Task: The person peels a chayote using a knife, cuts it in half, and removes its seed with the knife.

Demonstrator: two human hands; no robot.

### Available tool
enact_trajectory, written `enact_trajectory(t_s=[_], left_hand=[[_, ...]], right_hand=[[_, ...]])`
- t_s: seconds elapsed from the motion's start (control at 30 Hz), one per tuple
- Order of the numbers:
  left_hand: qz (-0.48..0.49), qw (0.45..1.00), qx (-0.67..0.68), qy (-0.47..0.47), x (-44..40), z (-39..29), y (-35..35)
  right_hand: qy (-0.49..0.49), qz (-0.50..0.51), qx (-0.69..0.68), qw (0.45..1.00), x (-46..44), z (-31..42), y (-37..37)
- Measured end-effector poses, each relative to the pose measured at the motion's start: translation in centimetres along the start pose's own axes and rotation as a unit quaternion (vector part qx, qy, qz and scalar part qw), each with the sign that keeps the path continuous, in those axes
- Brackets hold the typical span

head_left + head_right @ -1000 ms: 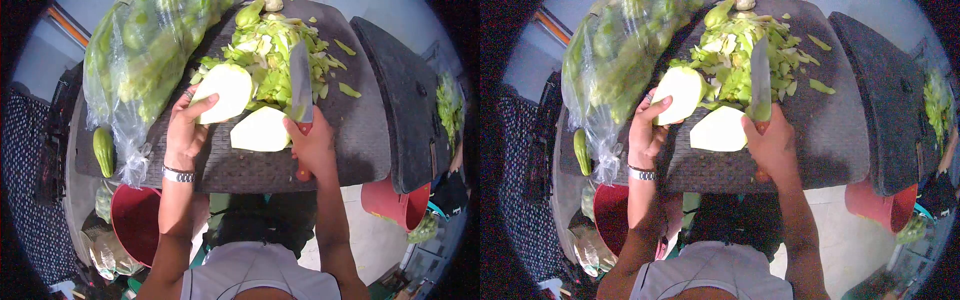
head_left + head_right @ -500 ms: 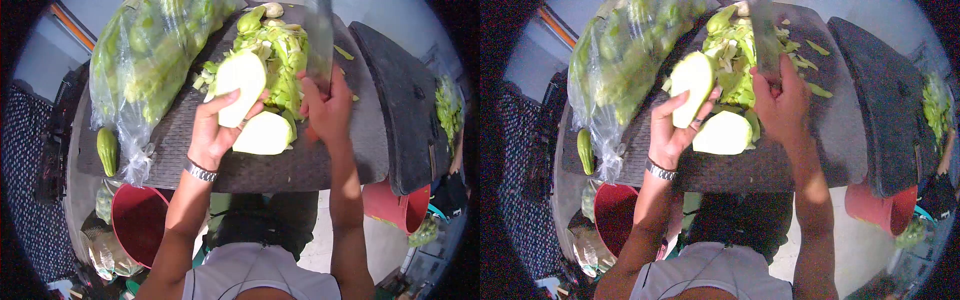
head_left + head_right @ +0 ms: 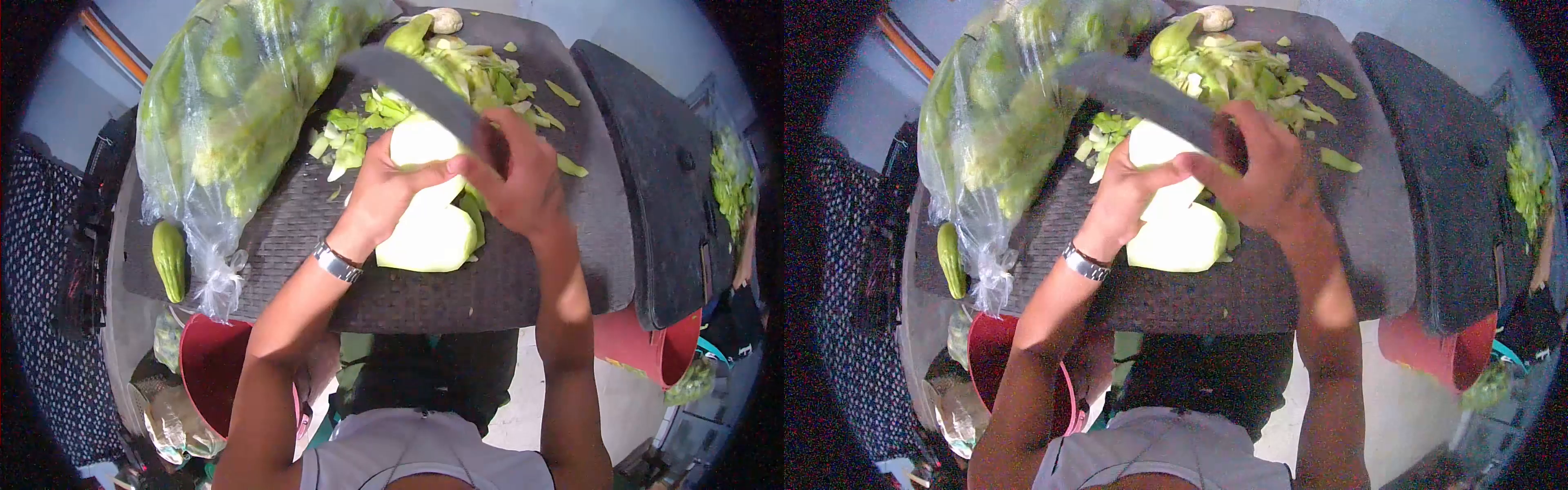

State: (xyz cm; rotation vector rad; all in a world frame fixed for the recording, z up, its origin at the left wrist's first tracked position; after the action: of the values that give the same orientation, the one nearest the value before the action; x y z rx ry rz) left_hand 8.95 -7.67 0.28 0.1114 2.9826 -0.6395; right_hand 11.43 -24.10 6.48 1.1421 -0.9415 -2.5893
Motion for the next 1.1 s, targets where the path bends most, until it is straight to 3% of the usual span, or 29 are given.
enact_trajectory(t_s=[0.13,0.37,0.77,0.97,1.1], left_hand=[[-0.004,0.976,-0.198,-0.086,1.1,-1.2,0.7],[-0.038,0.939,-0.289,-0.182,2.5,-3.4,-0.1],[-0.016,0.915,-0.368,-0.162,2.8,-4.4,-0.3],[-0.036,0.899,-0.402,-0.169,3.1,-4.2,0.0],[-0.034,0.903,-0.406,-0.138,2.7,-3.5,0.6]], right_hand=[[-0.038,0.073,-0.013,0.997,0.8,0.6,-1.6],[0.025,0.083,-0.028,0.996,1.0,1.4,-2.1],[0.083,0.068,-0.018,0.994,0.9,1.9,-1.7],[0.006,0.09,-0.042,0.995,1.4,2.0,-2.0],[0.018,0.089,-0.057,0.994,1.2,1.7,-2.0]])
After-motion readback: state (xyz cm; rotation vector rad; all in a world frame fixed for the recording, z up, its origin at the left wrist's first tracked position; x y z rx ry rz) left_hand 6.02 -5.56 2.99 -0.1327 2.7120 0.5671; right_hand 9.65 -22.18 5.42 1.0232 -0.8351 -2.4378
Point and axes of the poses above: each hand's wrist, its own x-axis away from the middle knuckle, its own y-axis out of the back of the hand, z = x × y, the point moved 6 cm from there along -x, towards the middle knuckle, and after that the axes turned 3 degrees about x, right-handed, at the moved point
